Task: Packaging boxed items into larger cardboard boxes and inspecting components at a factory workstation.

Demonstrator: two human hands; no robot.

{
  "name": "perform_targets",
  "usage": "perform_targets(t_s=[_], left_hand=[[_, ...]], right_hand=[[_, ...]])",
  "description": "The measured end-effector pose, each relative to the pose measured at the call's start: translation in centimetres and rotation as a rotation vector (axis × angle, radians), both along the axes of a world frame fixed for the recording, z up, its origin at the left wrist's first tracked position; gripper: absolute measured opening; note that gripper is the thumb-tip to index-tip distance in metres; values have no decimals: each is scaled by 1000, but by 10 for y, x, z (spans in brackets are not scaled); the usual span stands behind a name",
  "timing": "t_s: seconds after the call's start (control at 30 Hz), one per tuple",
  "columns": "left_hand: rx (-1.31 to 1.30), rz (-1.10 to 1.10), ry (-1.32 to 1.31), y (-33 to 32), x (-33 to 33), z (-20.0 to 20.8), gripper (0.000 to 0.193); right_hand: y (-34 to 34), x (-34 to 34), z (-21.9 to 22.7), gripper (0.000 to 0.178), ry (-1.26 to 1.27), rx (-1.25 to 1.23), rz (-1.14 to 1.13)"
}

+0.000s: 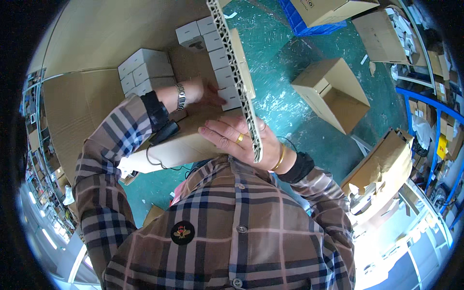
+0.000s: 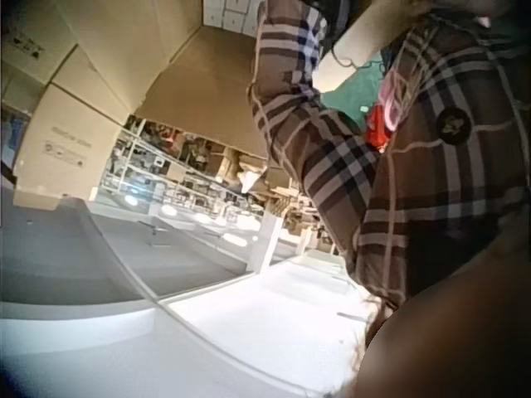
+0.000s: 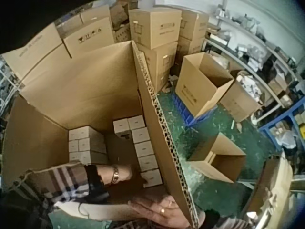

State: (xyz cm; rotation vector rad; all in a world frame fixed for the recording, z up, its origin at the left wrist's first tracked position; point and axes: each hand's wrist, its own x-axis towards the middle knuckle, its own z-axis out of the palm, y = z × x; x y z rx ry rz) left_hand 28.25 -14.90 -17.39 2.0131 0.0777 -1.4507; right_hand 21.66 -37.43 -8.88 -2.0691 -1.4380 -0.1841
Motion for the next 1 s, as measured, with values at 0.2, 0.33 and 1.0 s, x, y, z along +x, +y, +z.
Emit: perform_targets(t_s=[0.2, 0.33, 1.0], left_hand=[[-484, 495, 310, 5, -7, -36, 29], [-420, 344, 307, 5, 3, -47, 27], [-249, 1103, -163, 134, 94, -53, 56]], right_hand=[[-1, 2, 1, 57, 8, -30, -13], [-1, 0, -3, 56, -24, -51, -24], [7, 0, 1, 57, 73, 61, -32]])
